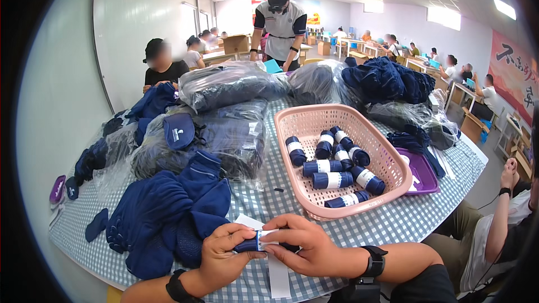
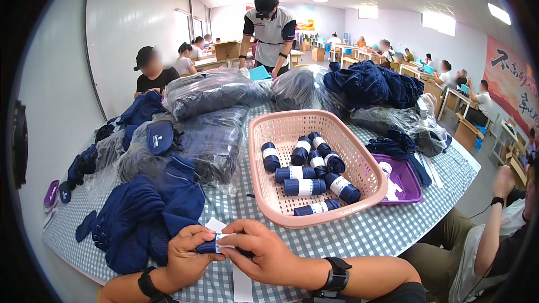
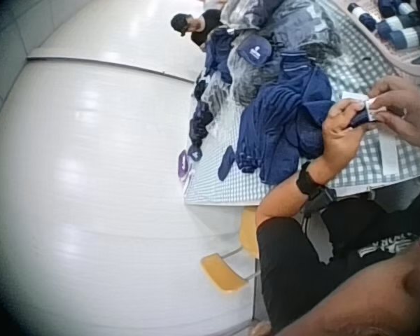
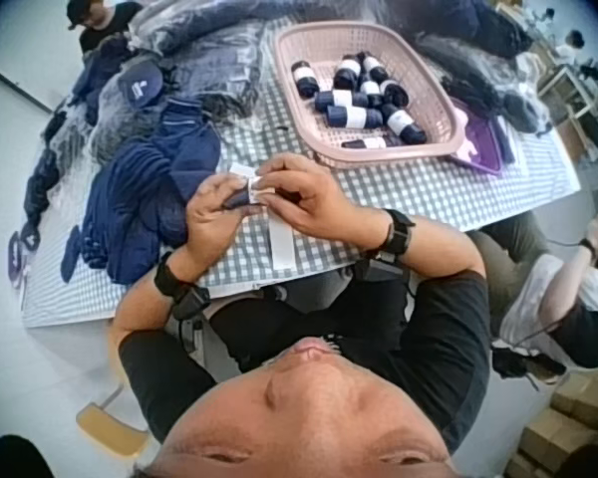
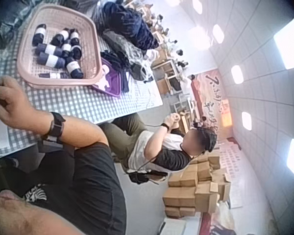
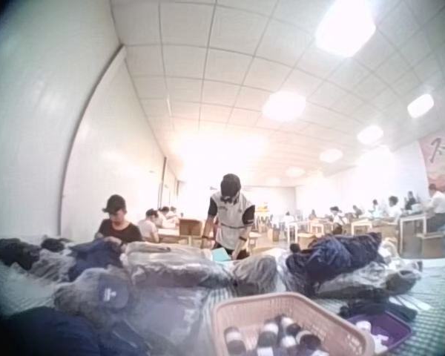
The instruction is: Rolling blue shoe fabric components into bundles and securing them with adhesive labels.
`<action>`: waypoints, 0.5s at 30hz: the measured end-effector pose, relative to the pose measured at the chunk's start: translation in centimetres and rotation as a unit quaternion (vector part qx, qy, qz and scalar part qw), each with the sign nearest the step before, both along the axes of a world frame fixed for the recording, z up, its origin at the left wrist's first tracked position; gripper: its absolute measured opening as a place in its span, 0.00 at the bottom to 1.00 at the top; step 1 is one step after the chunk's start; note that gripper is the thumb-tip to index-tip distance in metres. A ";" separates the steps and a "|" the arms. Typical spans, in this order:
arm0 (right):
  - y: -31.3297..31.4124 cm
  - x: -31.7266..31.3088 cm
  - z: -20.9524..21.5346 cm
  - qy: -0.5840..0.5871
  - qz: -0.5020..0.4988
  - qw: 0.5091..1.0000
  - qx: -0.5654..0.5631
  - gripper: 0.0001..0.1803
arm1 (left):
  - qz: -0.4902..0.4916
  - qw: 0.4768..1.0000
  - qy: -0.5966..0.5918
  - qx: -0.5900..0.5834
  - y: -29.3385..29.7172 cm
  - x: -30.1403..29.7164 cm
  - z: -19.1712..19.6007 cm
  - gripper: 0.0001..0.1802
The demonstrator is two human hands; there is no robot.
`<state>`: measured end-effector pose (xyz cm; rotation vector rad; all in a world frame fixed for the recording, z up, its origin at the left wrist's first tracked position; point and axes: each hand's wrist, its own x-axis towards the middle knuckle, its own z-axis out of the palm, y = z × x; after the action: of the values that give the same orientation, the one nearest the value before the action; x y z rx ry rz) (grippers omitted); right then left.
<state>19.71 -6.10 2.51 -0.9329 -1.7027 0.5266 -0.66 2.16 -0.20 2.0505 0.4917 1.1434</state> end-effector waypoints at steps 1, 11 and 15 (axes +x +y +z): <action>0.1 -0.1 0.1 0.017 -0.010 1.000 -0.009 0.12 | 0.002 1.000 -0.001 -0.011 -0.1 0.0 0.0 0.24; 0.9 -0.3 -1.4 0.092 0.022 0.995 -0.013 0.17 | 0.035 0.999 -0.006 -0.017 0.0 0.0 0.1 0.24; 0.3 -0.1 -0.3 0.099 0.016 0.988 -0.116 0.18 | 0.041 0.999 -0.005 -0.013 -0.2 -0.1 0.4 0.25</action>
<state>19.64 -5.78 2.22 -0.9837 -1.4995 0.8265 -0.75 1.98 0.17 2.0175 0.5871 1.1895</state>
